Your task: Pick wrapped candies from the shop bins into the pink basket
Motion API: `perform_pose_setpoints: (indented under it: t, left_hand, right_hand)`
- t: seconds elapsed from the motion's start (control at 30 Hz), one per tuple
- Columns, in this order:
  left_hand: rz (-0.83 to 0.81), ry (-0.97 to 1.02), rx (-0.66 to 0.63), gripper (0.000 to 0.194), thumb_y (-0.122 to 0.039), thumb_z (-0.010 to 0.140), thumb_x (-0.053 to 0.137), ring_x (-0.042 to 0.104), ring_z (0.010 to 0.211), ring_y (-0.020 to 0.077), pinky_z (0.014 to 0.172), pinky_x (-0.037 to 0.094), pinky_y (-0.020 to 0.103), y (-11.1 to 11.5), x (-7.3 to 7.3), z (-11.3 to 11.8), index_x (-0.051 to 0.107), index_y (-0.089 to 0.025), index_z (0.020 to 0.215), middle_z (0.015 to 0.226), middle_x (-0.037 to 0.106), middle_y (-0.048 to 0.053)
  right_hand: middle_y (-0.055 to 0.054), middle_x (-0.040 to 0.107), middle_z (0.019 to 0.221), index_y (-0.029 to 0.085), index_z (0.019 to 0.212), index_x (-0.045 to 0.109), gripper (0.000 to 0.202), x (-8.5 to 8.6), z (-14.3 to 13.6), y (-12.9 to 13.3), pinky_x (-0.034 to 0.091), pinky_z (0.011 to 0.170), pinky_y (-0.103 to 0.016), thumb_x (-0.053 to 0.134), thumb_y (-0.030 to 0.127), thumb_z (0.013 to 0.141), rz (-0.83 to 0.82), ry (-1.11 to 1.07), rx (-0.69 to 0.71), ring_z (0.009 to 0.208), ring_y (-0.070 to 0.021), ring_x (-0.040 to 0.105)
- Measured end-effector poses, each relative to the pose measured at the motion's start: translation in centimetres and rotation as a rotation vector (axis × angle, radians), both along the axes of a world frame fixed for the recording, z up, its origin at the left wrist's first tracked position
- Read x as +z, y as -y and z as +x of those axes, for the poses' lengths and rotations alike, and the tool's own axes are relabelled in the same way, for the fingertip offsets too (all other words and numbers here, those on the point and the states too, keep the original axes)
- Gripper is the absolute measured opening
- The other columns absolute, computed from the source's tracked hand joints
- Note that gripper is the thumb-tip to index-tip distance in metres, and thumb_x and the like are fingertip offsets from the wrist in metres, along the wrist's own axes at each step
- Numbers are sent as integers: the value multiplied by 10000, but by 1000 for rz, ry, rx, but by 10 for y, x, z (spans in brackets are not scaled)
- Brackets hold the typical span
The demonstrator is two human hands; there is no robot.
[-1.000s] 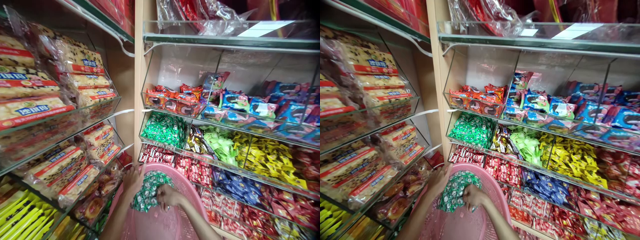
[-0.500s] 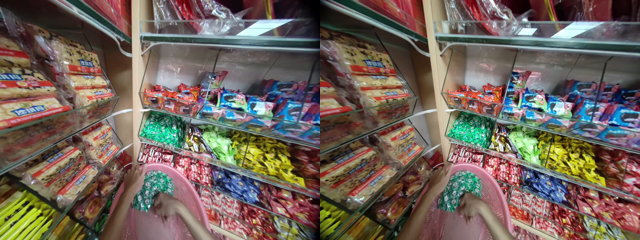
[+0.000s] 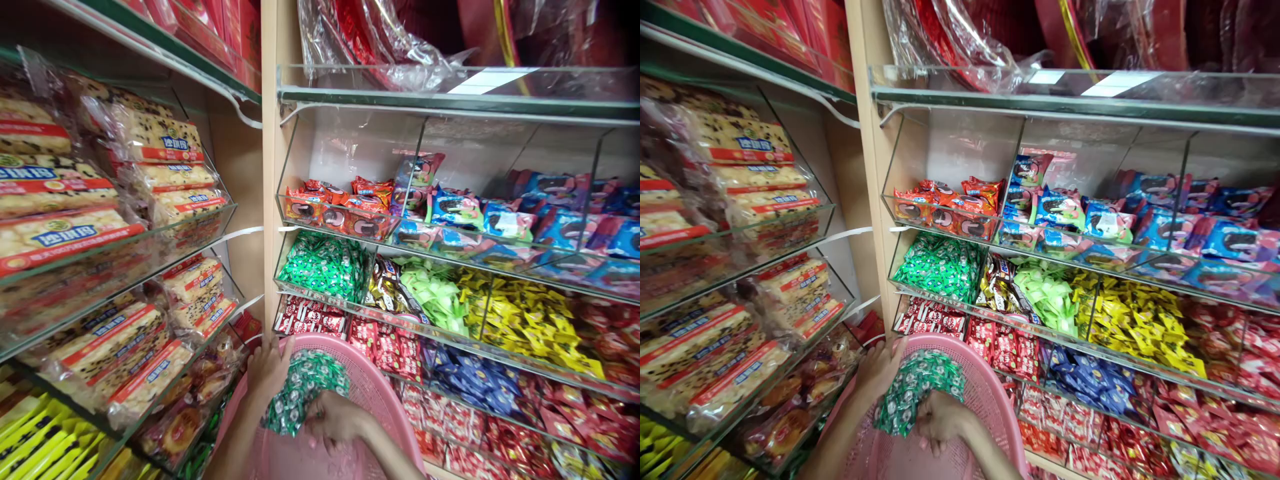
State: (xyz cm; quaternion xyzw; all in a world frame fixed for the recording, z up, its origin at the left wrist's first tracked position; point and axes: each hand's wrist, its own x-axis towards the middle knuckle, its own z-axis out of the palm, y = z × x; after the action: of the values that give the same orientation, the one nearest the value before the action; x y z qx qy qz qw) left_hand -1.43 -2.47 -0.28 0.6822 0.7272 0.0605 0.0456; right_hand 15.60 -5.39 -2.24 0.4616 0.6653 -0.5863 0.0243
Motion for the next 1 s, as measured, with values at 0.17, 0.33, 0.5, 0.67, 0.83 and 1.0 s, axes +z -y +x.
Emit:
perform_pose_setpoints:
  t: [0.17, 0.33, 0.5, 0.67, 0.83, 1.0]
  left_hand:
    - [2, 31, 46, 504, -473, 943, 223, 585, 1007, 252, 857, 440, 369, 1, 0, -3, 555, -217, 1222, 1128, 626, 127]
    - [-1, 34, 37, 490, -450, 940, 244, 584, 1005, 260, 852, 438, 380, 2, 1, -4, 564, -201, 1216, 1128, 629, 139]
    - [40, 46, 17, 433, -396, 938, 278, 581, 1006, 243, 859, 431, 371, 4, 1, -10, 545, -241, 1243, 1151, 630, 122]
    - [29, 64, 39, 462, -408, 934, 266, 576, 1028, 245, 878, 420, 362, 5, 0, -15, 524, -218, 1267, 1169, 623, 121]
    - [-3, 95, 83, 536, -464, 932, 218, 580, 1030, 271, 879, 416, 375, 4, 0, -15, 529, -184, 1267, 1169, 621, 140]
    - [-30, 124, 92, 601, -501, 930, 200, 591, 1024, 291, 883, 418, 385, 2, 0, -15, 542, -124, 1250, 1155, 620, 170]
  right_hand:
    - [46, 554, 482, 175, 808, 647, 213, 80, 4, -18, 359, 418, -183, 517, 343, 824, 387, -131, -12, 394, -91, 496]
    - [-30, 665, 707, 171, 744, 636, 217, 153, 3, -70, 415, 614, -223, 496, 297, 852, 1017, 83, -258, 657, -138, 613]
    - [-133, 678, 917, 162, 877, 654, 196, 165, -6, -113, 434, 669, -302, 511, 289, 836, 1181, 636, -421, 861, -254, 641]
    - [-162, 667, 974, 139, 972, 650, 221, 156, -17, -128, 463, 711, -309, 494, 239, 851, 1155, 770, -370, 922, -254, 645]
    - [-169, 662, 1021, 134, 1019, 648, 235, 158, -19, -130, 477, 730, -299, 516, 221, 845, 1093, 840, -367, 949, -248, 643]
    - [-173, 667, 1020, 130, 1016, 660, 258, 159, -17, -130, 480, 726, -293, 475, 143, 836, 1089, 851, -370, 952, -246, 645]
